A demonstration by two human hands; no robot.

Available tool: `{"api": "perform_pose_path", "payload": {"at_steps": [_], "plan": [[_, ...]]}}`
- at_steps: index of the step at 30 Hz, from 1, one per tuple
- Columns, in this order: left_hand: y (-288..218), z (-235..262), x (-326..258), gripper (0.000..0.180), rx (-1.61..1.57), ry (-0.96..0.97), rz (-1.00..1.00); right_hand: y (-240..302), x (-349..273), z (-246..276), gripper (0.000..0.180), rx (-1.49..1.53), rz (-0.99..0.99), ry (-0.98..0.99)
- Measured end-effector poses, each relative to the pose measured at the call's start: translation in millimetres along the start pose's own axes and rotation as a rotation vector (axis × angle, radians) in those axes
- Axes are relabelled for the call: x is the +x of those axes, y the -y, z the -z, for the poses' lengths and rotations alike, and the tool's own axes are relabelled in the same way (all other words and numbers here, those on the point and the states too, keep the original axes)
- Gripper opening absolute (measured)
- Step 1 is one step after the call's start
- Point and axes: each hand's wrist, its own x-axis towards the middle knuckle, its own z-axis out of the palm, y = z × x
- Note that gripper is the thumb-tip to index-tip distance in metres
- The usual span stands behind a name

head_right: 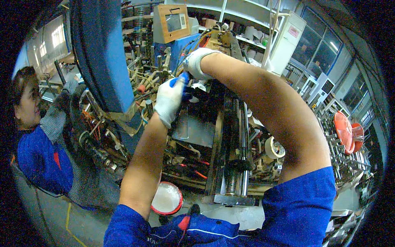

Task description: The person uses a screwdriver to tighten screws on a long metal assembly fixture in a factory. They repeatedly dip the screwdriver into a small container of white paste and apply it to the screw heads before tightening. Another worker is visible nearby working on a different section of the machinery.

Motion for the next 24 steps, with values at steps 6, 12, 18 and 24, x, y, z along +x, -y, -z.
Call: {"api": "perform_pose_path", "payload": {"at_steps": [6,12,18,24], "plan": [[25,-2,9,0.028,-0.456,0.163,0.119,-5,9,-8,0.033,-0.016,0.043,-0.083],[2,10,7,0.017,1.26,-0.066,-0.542,1,-3,-1,0.039,0.014,0.021,-0.055],[20,19,15,0.042,-0.141,0.049,0.174,-4,1,-3,0.031,0.014,-0.02,-0.059],[22,20,20,0.023,-0.187,0.031,-0.011,6,5,5,0.034,0.029,-0.026,-0.106]]}}
